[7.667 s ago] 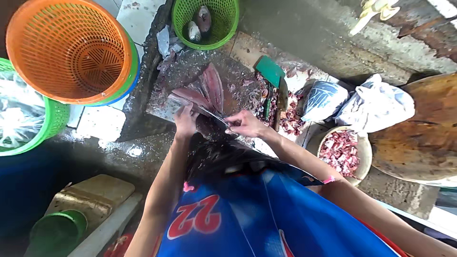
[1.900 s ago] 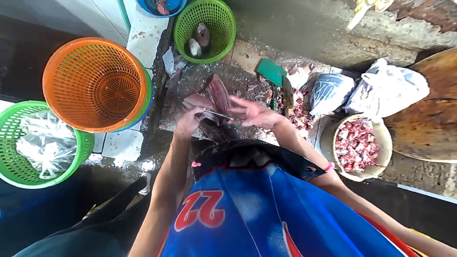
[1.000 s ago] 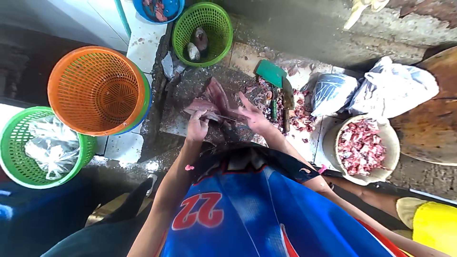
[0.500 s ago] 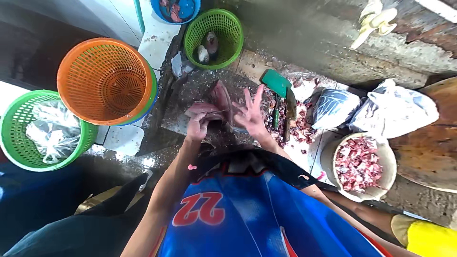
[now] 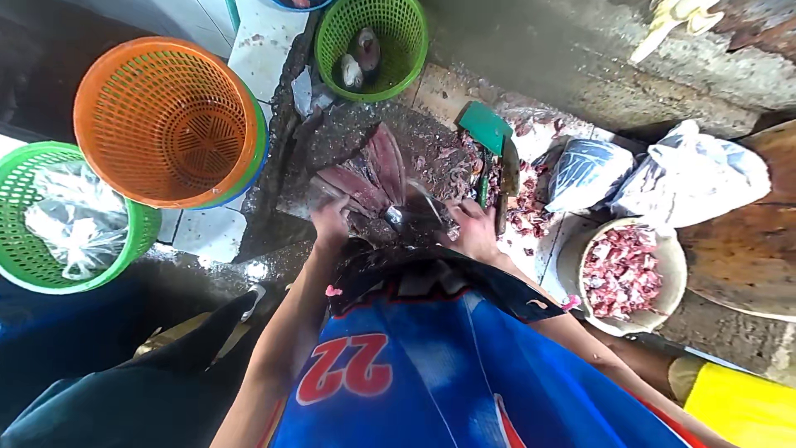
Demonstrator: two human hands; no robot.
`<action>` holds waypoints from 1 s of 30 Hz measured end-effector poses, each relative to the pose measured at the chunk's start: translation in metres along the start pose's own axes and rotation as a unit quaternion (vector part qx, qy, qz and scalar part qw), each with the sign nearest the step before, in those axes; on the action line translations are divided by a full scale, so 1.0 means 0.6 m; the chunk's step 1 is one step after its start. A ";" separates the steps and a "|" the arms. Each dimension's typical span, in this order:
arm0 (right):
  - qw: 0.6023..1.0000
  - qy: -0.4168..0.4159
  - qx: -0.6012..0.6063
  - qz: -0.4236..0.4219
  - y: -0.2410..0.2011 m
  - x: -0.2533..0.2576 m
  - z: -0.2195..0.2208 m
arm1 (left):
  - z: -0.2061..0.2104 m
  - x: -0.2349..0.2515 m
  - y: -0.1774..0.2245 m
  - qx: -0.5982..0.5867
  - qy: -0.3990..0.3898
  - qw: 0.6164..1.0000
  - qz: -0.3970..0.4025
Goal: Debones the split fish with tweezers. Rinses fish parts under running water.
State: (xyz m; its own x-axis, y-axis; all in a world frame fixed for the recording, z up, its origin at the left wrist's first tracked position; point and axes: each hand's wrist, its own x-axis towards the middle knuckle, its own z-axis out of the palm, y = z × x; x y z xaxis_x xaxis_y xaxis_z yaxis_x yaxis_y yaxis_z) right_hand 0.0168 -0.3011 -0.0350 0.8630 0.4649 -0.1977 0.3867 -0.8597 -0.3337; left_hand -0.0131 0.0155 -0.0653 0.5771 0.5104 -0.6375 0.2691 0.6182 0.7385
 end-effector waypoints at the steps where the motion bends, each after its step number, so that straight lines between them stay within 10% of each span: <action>1: 0.999 0.003 -0.031 0.028 0.032 -0.032 0.010 | -0.003 -0.013 -0.011 0.048 -0.028 0.998 0.007; 4: 0.989 -0.085 -0.037 0.115 0.092 -0.143 0.020 | -0.010 -0.033 -0.040 0.132 -0.126 0.983 -0.007; 8: 0.975 -0.103 0.025 0.196 0.089 -0.214 -0.012 | 0.001 0.011 0.006 0.101 -0.012 0.995 -0.005; 11: 0.972 -0.009 0.189 0.140 0.033 -0.159 -0.045 | -0.001 0.070 0.063 0.104 0.032 0.994 0.033; 16: 0.888 -0.104 0.447 -0.034 -0.105 0.019 -0.058 | -0.014 0.088 0.085 0.116 -0.088 0.989 0.017; 30: 0.912 -0.119 0.391 -0.027 -0.193 0.126 -0.020 | -0.006 0.080 0.071 -0.028 -0.170 0.985 0.015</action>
State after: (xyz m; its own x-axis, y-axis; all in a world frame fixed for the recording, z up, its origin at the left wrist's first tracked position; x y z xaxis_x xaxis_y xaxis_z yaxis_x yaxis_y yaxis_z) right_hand 0.0413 -0.1691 -0.0004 0.7186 0.6148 -0.3249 -0.0034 -0.4641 -0.8858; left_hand 0.0234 0.0685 -0.0656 0.8116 0.3043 -0.4987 0.2110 0.6434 0.7359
